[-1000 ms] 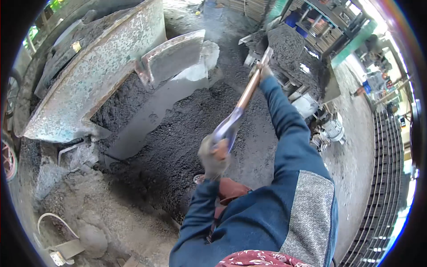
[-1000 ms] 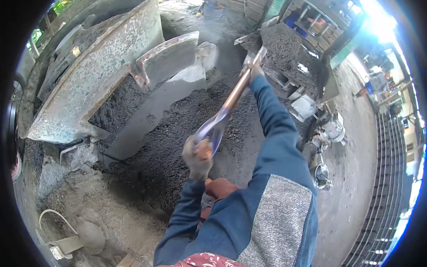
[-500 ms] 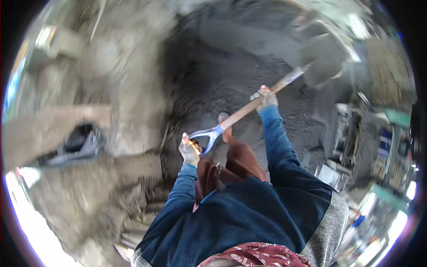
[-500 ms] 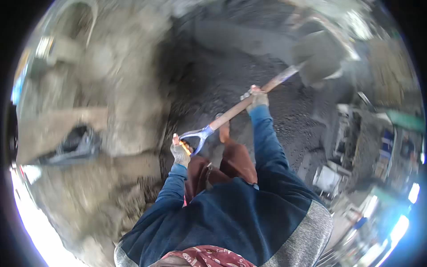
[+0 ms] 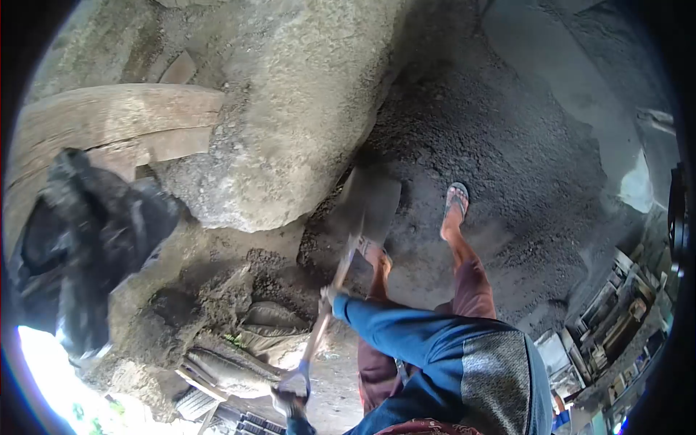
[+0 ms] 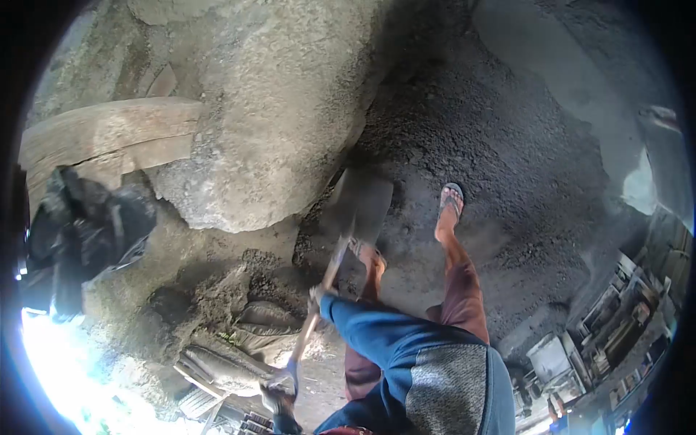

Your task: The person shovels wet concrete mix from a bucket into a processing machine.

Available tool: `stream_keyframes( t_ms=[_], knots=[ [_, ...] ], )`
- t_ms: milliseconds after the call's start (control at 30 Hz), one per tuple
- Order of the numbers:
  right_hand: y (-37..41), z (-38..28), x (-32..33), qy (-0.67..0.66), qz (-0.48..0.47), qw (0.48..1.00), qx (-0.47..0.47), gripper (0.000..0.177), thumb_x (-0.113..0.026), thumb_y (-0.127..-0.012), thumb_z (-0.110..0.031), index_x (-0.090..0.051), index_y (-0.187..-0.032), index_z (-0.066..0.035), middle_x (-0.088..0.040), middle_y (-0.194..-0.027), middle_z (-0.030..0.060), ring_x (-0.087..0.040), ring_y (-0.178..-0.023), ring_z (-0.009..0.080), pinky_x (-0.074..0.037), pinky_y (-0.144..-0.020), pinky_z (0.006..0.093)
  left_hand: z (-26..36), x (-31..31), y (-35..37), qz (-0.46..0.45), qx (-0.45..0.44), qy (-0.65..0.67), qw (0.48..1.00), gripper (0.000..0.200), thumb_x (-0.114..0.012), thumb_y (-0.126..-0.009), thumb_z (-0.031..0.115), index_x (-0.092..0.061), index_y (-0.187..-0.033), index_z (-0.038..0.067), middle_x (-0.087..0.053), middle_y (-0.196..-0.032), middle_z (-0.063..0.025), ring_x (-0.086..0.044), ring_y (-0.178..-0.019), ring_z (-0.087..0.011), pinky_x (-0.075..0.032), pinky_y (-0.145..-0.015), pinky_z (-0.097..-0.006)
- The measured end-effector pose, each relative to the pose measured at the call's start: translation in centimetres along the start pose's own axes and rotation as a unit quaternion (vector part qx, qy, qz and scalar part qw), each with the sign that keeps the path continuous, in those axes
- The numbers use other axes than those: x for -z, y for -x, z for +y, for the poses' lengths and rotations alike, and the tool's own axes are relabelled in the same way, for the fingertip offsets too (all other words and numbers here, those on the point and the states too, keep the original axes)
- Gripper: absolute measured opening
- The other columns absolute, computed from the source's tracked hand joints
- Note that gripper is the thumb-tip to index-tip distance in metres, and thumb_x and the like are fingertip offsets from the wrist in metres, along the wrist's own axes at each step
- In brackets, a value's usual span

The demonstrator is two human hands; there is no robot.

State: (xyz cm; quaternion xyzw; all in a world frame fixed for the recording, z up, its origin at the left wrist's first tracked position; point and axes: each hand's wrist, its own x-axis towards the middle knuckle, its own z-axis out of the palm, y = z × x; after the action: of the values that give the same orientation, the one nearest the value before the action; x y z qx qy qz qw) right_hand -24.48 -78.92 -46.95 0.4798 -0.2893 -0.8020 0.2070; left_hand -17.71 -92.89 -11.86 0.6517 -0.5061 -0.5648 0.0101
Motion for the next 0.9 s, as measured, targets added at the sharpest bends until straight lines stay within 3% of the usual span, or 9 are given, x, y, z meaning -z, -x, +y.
stream_keyframes(
  t_ms=[67,100,200,267,467,567,733,800,900],
  knots=[
    [-1.4,-12.4,-8.0,0.157,0.069,0.977,0.126,0.019,-0.051,-0.097,-0.023,-0.052,-0.081,-0.014,-0.050,-0.064,0.0066,-0.053,-0.052,0.0281,-0.048,-0.050,0.0467,-2.7,-10.7,-4.5,-0.054,0.051,0.030,0.997,0.052,-0.053,-0.096,0.039,-0.056,-0.128,-0.002,-0.064,-0.114,-0.0148,-0.063,-0.101,-0.0276,-0.052,-0.093,-0.0402],
    [-0.9,-19.0,-14.2,0.236,0.115,0.949,0.177,0.017,-0.053,-0.096,-0.022,-0.052,-0.081,-0.015,-0.049,-0.065,0.0056,-0.051,-0.052,0.0260,-0.047,-0.050,0.0455,-6.8,-15.3,-10.0,-0.094,-0.197,-0.082,0.973,0.041,-0.057,-0.096,0.031,-0.060,-0.121,-0.001,-0.064,-0.104,-0.0128,-0.062,-0.095,-0.0239,-0.053,-0.083,-0.0363],
    [1.1,-28.3,-21.1,0.292,0.164,0.913,0.233,0.011,-0.058,-0.093,-0.017,-0.051,-0.083,-0.017,-0.048,-0.066,0.0028,-0.047,-0.051,0.0219,-0.044,-0.050,0.0437,-10.2,-27.1,-2.9,-0.090,-0.107,-0.068,0.988,0.037,-0.058,-0.098,0.041,-0.050,-0.079,0.010,-0.043,-0.057,0.0006,-0.043,-0.044,-0.0128,-0.039,-0.039,-0.0303],
    [1.3,-29.4,-20.4,0.300,0.165,0.908,0.240,0.011,-0.059,-0.091,-0.014,-0.050,-0.084,-0.018,-0.047,-0.065,0.0019,-0.047,-0.051,0.0222,-0.044,-0.050,0.0449,-12.3,-26.3,-2.5,-0.091,-0.156,-0.055,0.982,0.042,-0.057,-0.098,0.044,-0.043,-0.075,0.012,-0.042,-0.054,-0.0005,-0.037,-0.038,-0.0119,-0.031,-0.032,-0.0288],
    [3.4,-26.9,-16.5,0.314,0.159,0.902,0.251,0.012,-0.056,-0.093,-0.017,-0.050,-0.083,-0.017,-0.047,-0.063,0.0017,-0.047,-0.050,0.0219,-0.042,-0.049,0.0440,-14.4,-21.0,-3.1,-0.107,-0.167,-0.066,0.978,0.042,-0.054,-0.101,0.038,-0.044,-0.073,0.008,-0.043,-0.054,-0.0014,-0.041,-0.036,-0.0131,-0.035,-0.032,-0.0289],
    [5.5,-23.8,-15.5,0.279,0.151,0.906,0.280,0.021,-0.049,-0.097,-0.032,-0.052,-0.082,-0.017,-0.048,-0.063,0.0009,-0.047,-0.051,0.0239,-0.042,-0.050,0.0462,-11.9,-18.1,-3.7,-0.154,-0.180,-0.092,0.967,0.041,-0.053,-0.102,0.036,-0.044,-0.074,0.007,-0.045,-0.054,-0.0019,-0.042,-0.037,-0.0129,-0.035,-0.034,-0.0290],
    [11.9,-20.6,-12.1,0.147,0.126,0.915,0.355,0.019,-0.053,-0.096,-0.026,-0.049,-0.080,-0.016,-0.047,-0.063,0.0021,-0.046,-0.051,0.0225,-0.041,-0.050,0.0415,-8.1,-14.1,-5.2,-0.182,-0.157,-0.084,0.967,0.048,-0.061,-0.096,0.046,-0.042,-0.067,0.012,-0.042,-0.055,0.0012,-0.039,-0.040,-0.0107,-0.029,-0.036,-0.0282],
    [19.8,-16.7,-13.5,0.176,0.122,0.911,0.353,0.018,-0.053,-0.095,-0.026,-0.048,-0.081,-0.016,-0.044,-0.062,0.0020,-0.045,-0.052,0.0226,-0.042,-0.051,0.0422,-9.1,-11.7,-10.0,-0.223,-0.160,-0.123,0.954,0.050,-0.062,-0.094,0.048,-0.040,-0.065,0.014,-0.039,-0.053,0.0027,-0.037,-0.040,-0.0101,-0.028,-0.036,-0.0280],
    [27.9,-16.7,-11.4,0.110,0.123,0.915,0.368,0.016,-0.053,-0.095,-0.022,-0.047,-0.081,-0.018,-0.044,-0.064,0.0018,-0.045,-0.054,0.0230,-0.043,-0.055,0.0440,-6.9,-13.9,-0.5,-0.266,-0.141,-0.182,0.936,0.056,-0.061,-0.091,0.055,-0.039,-0.061,0.014,-0.039,-0.050,0.0001,-0.039,-0.036,-0.0143,-0.032,-0.034,-0.0320]
  ],
)
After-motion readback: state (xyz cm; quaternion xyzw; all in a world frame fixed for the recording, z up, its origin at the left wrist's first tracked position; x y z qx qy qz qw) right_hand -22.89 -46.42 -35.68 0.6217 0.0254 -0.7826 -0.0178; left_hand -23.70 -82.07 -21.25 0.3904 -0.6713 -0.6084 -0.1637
